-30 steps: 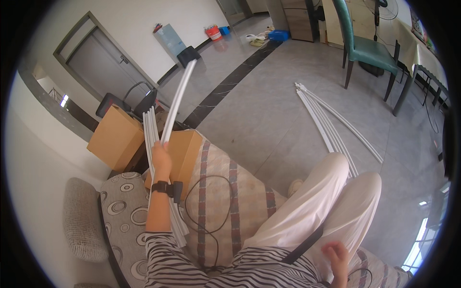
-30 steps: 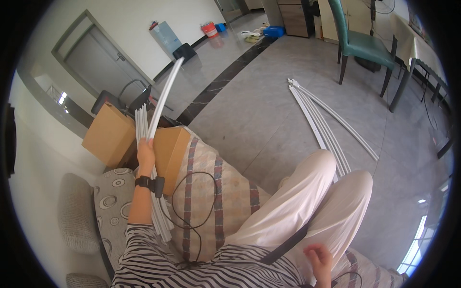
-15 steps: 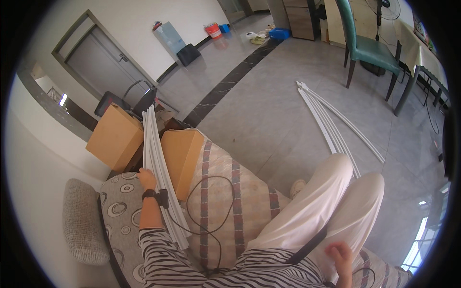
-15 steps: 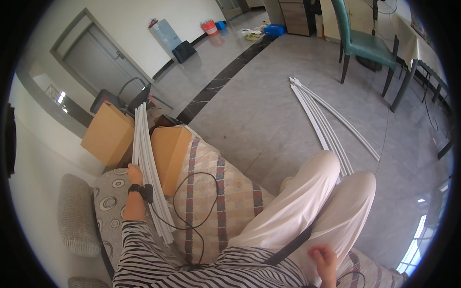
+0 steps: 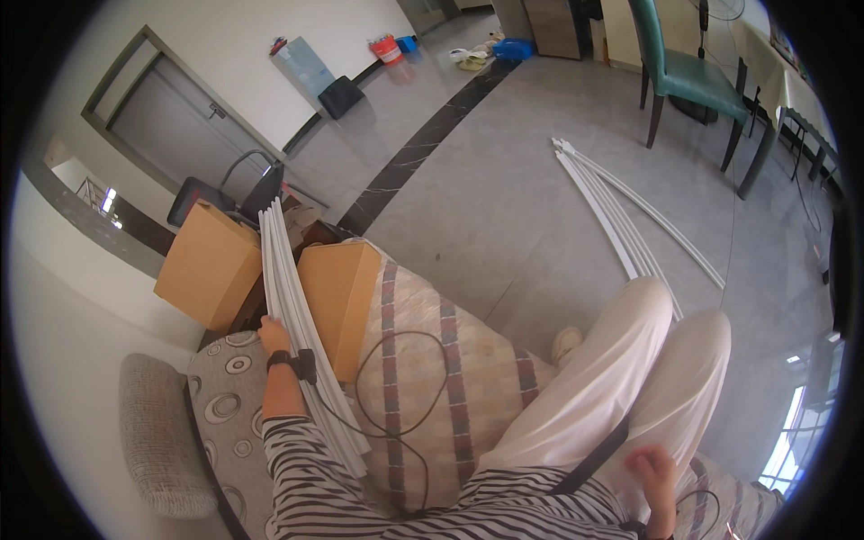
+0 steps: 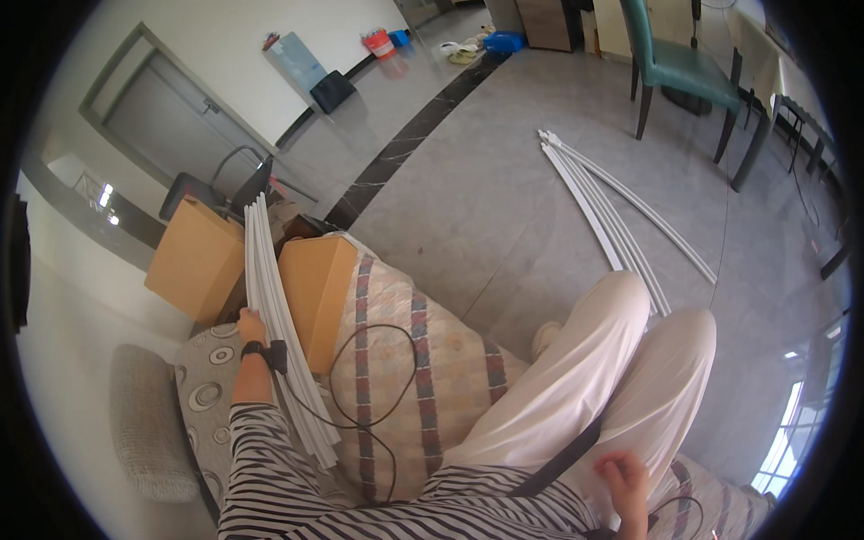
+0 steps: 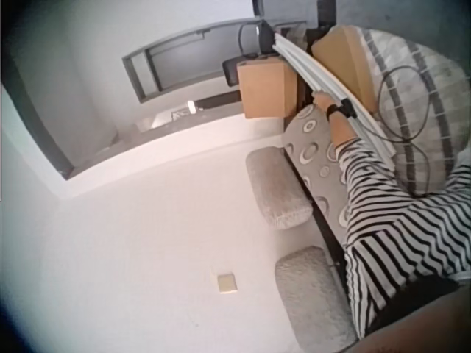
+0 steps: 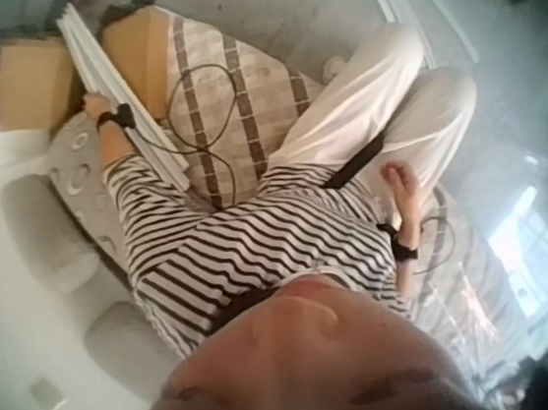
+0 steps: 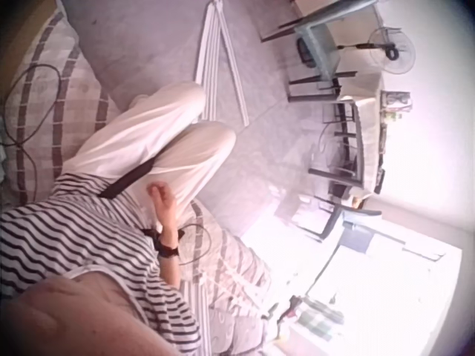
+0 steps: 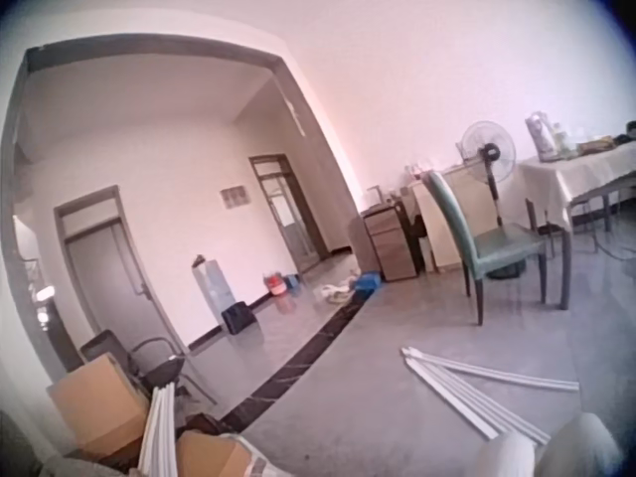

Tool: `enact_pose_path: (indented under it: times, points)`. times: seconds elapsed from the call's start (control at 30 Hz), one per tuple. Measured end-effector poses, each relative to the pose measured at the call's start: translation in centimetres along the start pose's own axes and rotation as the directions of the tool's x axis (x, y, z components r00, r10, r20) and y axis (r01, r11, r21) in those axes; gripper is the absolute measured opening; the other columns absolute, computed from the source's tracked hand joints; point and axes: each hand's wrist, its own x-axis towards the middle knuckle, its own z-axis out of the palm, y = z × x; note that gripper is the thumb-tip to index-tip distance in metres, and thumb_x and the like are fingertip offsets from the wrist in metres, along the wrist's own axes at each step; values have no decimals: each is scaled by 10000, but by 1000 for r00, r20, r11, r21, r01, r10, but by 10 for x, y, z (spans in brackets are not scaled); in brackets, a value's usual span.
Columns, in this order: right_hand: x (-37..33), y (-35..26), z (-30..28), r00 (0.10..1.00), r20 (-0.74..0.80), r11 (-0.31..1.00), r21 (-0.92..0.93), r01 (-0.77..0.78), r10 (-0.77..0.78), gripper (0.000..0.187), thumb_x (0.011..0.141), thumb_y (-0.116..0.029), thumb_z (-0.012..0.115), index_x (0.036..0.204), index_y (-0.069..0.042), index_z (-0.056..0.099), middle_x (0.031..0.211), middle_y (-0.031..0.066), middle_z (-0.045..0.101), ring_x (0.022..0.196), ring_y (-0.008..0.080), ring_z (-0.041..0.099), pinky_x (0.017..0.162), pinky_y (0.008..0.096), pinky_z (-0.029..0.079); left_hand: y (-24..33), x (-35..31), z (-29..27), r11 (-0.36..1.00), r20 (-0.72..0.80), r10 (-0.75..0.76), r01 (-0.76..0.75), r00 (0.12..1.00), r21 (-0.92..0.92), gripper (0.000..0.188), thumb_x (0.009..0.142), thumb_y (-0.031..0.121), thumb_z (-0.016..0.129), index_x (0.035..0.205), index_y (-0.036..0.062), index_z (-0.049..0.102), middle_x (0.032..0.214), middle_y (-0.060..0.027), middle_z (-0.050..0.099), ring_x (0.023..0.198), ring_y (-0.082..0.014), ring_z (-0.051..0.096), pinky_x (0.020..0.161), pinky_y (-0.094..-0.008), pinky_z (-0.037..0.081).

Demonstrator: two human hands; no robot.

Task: The person is sitting on a couch and organizing/assembling white plastic rails and copper wires.

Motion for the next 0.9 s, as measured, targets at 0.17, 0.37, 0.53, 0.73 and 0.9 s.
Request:
enact_pose_path:
  times: [0.17,0.37,0.53,0.73,0.9]
  points:
    - [2,1,4,999,-19,1000,4,-31,31,108,899,15,519,976,41,589,857,89,646,816,153,623,763,284,514,2,7,20,1000,-33,5,-5,999,-13,303,890,155,579,1129,-27,551,1032,-284,621,1010,-430,590,865,-479,473]
    - [6,2,7,999,-27,999,-10,-41,41,107,901,12,513,969,37,592,837,83,643,787,146,621,740,276,515,-8,21,36,993,21,117,-117,993,2,410,816,149,651,1170,-37,556,1059,-279,626,1027,-416,597,875,-459,481]
    - [9,6,5,999,-33,1000,9,-29,29,104,901,14,511,963,37,591,812,82,644,756,139,622,712,266,517,-15,16,32,977,308,209,-213,928,-19,513,796,140,652,1260,-37,521,1197,-312,557,1143,-433,530,965,-424,437]
    - [11,5,-3,998,-35,998,40,-45,46,110,903,16,504,967,38,591,805,83,650,757,140,633,690,260,524,-8,-17,-2,943,371,310,-332,876,-5,584,793,250,693,1277,-23,514,1398,-336,353,1315,-430,351,1087,-420,301]
    - [10,2,-16,990,53,981,133,-138,132,116,926,5,511,1014,40,578,881,89,654,791,154,651,727,276,549,124,-107,-58,678,274,730,-615,626,-402,328,841,154,657,1128,13,586,1186,-216,562,1167,-357,509,1013,-381,391]
